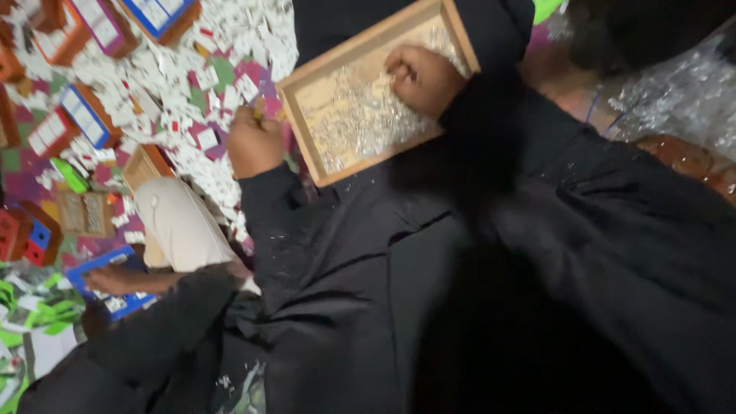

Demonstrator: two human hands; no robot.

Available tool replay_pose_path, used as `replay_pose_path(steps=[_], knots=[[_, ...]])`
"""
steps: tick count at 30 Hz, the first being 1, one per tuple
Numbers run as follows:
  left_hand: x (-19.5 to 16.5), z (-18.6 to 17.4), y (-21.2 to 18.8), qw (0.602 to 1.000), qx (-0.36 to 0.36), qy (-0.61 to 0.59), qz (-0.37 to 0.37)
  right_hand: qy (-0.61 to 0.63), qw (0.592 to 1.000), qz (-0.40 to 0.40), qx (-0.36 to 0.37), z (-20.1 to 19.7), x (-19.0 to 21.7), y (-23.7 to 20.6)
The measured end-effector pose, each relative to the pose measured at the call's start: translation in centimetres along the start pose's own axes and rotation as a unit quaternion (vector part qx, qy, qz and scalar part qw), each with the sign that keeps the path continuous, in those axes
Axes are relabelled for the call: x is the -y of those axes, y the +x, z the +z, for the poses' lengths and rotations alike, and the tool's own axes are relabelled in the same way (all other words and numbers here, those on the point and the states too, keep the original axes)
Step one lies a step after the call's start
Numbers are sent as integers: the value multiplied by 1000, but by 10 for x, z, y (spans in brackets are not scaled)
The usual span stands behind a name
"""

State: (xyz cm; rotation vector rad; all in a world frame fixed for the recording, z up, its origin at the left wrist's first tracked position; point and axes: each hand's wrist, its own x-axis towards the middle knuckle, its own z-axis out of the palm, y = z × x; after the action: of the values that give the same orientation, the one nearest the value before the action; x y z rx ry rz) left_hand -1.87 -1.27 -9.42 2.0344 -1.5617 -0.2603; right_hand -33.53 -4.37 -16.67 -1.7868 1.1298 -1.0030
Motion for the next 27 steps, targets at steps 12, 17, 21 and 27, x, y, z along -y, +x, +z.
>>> replay_pose_path(steps=[12,17,21,27], knots=[[-26,33,-12,990,71,35,114,84,983,-45,-157,10,-18,9],[-73,85,-24,952,172,-33,250,58,982,-16,-178,6,4,12],[-87,102,-27,946,208,47,246,89,984,26,-153,0,11,16],[-89,104,-28,955,160,31,249,126,983,24,-135,0,11,20]])
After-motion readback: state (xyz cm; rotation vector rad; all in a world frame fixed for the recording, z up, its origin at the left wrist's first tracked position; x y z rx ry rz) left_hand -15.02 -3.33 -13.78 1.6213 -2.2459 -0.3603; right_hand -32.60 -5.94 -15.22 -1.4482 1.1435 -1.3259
